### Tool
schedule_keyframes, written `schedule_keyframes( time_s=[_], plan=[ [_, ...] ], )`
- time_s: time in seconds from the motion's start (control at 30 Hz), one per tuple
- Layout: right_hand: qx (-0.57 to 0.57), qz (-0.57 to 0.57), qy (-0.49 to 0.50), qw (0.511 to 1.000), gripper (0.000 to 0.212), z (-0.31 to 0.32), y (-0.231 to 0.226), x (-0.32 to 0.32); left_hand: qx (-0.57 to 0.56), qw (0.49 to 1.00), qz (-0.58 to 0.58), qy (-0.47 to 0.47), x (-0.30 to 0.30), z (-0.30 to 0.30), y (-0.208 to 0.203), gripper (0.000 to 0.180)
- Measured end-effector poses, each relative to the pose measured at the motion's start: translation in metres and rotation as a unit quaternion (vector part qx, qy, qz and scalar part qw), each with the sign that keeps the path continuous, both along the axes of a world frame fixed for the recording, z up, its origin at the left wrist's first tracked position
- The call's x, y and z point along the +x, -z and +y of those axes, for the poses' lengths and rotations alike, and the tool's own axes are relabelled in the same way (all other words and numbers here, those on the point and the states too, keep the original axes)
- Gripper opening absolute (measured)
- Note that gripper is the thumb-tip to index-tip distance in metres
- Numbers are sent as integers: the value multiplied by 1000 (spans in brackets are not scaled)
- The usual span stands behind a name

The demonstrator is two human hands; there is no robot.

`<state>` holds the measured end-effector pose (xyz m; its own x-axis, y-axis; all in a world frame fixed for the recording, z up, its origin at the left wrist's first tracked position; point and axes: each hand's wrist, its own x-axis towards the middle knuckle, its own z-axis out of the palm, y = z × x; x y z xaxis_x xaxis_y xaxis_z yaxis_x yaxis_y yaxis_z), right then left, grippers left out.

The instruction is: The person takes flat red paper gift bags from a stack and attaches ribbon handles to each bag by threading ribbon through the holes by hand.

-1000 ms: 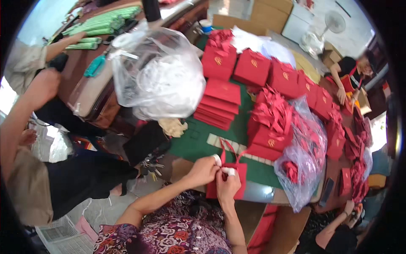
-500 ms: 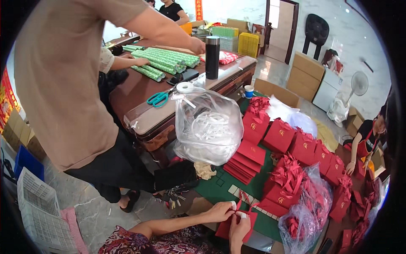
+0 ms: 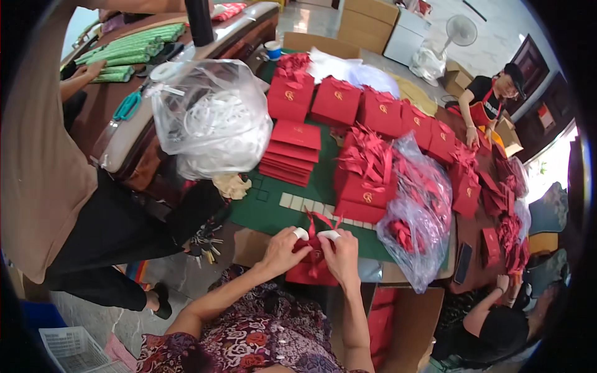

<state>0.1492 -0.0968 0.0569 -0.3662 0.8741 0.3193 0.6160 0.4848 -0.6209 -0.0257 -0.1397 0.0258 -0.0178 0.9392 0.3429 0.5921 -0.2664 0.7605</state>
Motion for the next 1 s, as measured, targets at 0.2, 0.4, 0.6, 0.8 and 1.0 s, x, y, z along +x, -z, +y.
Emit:
schedule_keyframes(
  time_s=[0.2, 0.4, 0.6, 0.8, 1.0],
  plan=[
    [-81, -18, -49, 995, 14, -1, -8, 11, 59, 997, 23, 38, -2, -4, 5, 21],
    [-275, 62, -123, 952, 23, 17, 3, 17, 88, 991, 25, 97, 1, -7, 1, 19],
    [-363, 140, -118, 914, 25, 26, 24, 13, 77, 993, 17, 87, -2, -1, 1, 21],
    [-319, 164, 76, 930, 25, 26, 48, -2, 29, 995, 12, 98, -9, 6, 10, 20],
    [-255, 205, 117, 938, 24, 29, 57, 7, -49, 996, -34, 70, -14, 0, 9, 22]
  ],
)
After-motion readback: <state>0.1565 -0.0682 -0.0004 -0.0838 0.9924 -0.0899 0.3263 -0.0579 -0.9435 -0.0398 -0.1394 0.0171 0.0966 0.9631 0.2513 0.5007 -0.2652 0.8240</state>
